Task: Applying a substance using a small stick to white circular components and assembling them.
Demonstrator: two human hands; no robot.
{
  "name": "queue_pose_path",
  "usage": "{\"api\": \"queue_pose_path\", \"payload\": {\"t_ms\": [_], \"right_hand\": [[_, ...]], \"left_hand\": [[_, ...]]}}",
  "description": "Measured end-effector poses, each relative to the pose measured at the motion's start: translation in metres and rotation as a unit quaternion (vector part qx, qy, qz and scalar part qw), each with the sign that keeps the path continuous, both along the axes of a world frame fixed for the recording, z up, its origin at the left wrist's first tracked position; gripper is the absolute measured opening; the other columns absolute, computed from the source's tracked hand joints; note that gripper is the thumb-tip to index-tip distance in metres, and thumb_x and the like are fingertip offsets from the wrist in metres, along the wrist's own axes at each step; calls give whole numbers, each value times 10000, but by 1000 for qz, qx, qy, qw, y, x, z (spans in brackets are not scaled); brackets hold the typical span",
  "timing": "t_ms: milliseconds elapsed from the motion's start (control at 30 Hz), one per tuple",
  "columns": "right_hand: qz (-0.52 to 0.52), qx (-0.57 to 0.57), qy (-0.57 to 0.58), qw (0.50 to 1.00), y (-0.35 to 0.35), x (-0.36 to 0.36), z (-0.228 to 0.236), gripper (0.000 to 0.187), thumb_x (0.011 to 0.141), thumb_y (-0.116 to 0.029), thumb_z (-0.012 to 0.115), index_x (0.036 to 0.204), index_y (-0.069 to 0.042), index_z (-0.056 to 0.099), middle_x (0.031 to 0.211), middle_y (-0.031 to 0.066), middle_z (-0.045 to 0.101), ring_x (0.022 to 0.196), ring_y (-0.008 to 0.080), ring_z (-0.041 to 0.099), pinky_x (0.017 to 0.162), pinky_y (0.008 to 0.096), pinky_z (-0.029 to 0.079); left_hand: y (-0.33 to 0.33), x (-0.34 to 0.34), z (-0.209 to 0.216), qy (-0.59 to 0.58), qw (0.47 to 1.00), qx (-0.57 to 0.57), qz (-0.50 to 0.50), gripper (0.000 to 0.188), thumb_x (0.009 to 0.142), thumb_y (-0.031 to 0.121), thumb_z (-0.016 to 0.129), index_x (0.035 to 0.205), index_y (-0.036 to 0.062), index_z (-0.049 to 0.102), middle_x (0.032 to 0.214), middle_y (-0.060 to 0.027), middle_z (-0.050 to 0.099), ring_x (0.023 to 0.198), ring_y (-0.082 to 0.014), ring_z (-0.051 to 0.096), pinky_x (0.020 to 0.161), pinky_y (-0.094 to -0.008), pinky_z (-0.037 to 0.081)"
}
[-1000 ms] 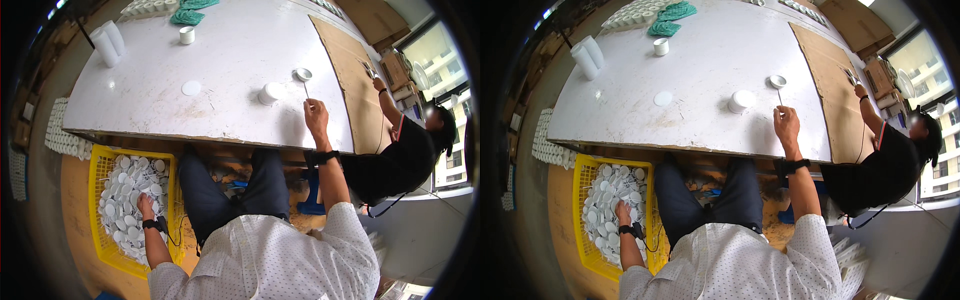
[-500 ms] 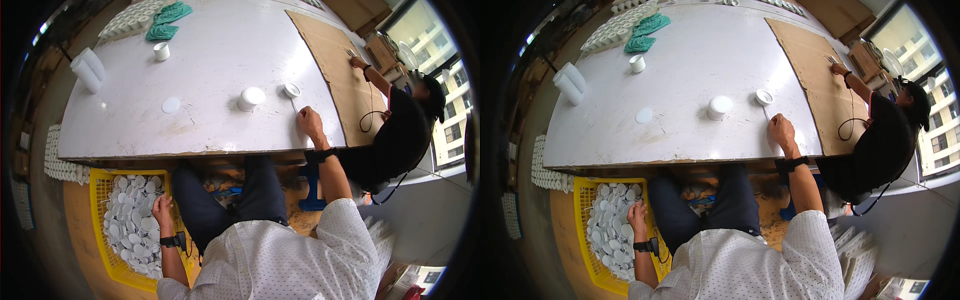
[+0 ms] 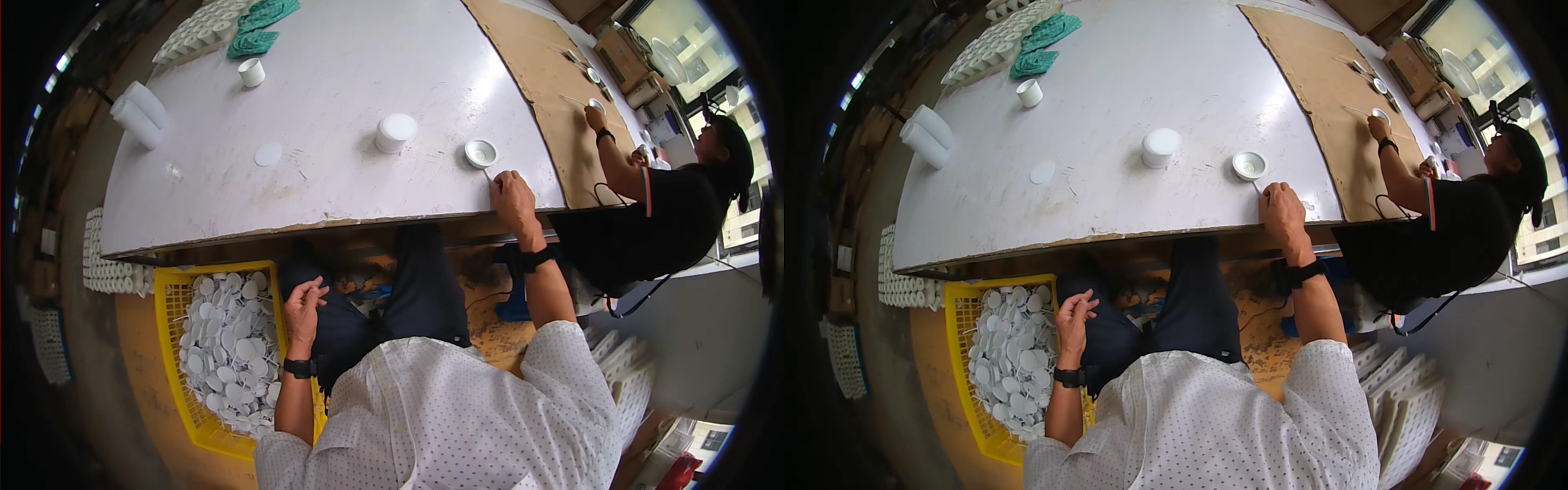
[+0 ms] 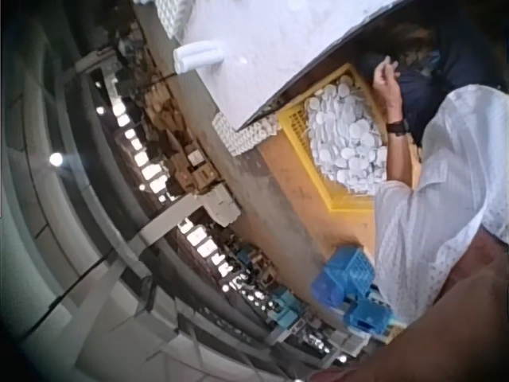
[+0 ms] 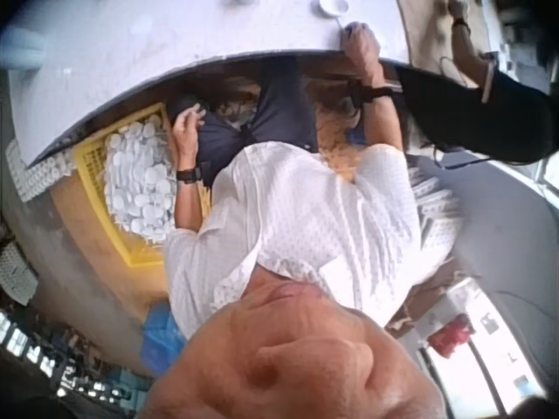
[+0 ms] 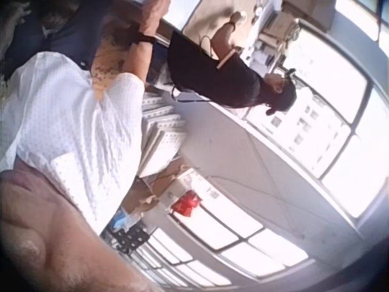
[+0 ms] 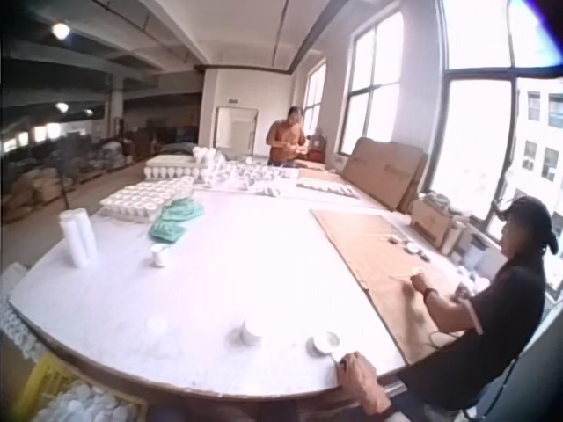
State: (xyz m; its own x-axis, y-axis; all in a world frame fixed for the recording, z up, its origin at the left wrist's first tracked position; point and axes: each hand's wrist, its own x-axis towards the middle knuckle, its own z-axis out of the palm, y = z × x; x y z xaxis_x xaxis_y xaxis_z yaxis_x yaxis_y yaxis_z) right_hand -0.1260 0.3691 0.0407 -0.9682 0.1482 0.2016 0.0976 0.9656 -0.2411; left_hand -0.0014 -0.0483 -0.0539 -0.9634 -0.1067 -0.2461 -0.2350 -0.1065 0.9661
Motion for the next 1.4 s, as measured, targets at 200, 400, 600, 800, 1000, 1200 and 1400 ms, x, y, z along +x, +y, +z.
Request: {"api": "queue_pose_path", "payload": {"t_ms": [200, 400, 600, 800, 1000, 1200, 1400], "right_hand": [[-1, -111, -47, 993, -14, 17, -9, 167, 833, -156, 553, 879, 2, 582, 819, 140, 632, 713, 272, 604, 647, 347, 476], [-2, -587, -178, 790, -72, 69, -7, 164, 892, -140, 541, 979, -18, 605, 655, -70, 499, 514, 13, 394, 456, 169, 319], [105, -651, -254, 708, -121, 109, -16, 153, 889, -126, 561, 1002, -32, 601, 667, -65, 479, 541, 8, 377, 471, 156, 300], [187, -579, -309, 731, -159, 124, -12, 182, 855, -118, 615, 983, 12, 612, 688, -10, 551, 557, 39, 479, 490, 198, 397], [125, -472, -29, 872, -133, 20, -3, 226, 811, -167, 651, 914, 25, 592, 748, 50, 598, 577, 90, 513, 537, 222, 431], [-57, -543, -50, 836, -116, -93, 11, 369, 761, -341, 698, 837, -14, 544, 673, 34, 530, 555, 103, 521, 444, 224, 396], [-30, -614, -108, 781, -112, -114, -3, 307, 801, -322, 661, 775, -55, 513, 650, 10, 489, 517, 72, 462, 412, 204, 357]], "left_hand": [[13, 17, 19, -28, 999, 39, 11, 195, 886, 94, 532, 1021, -39, 578, 1082, -137, 614, 886, -185, 633, 651, -225, 489], [53, 0, 55, -12, 984, 89, -157, 296, 870, 77, 554, 1139, -30, 493, 1178, -167, 554, 975, -212, 605, 745, -254, 488], [96, -24, 67, 27, 966, 173, -188, 728, 787, 84, 675, 1335, -19, 207, 1269, -201, 419, 1068, -244, 545, 802, -288, 504], [87, -19, 52, 100, 993, -9, -63, 728, 627, 119, 803, 1229, 2, 410, 1087, -100, 563, 1004, -168, 550, 872, -300, 447], [51, -9, 51, 72, 993, 81, 37, 557, 691, 62, 758, 1144, -3, 440, 1011, -86, 592, 916, -139, 589, 803, -268, 488], [49, -2, 46, 89, 996, 26, 17, 498, 731, -31, 687, 1151, -15, 421, 1037, -113, 572, 923, -219, 613, 824, -316, 512], [47, 9, 32, 68, 993, 90, 27, 541, 704, 36, 731, 1143, -17, 420, 1009, -103, 595, 900, -161, 612, 795, -281, 506]]}}
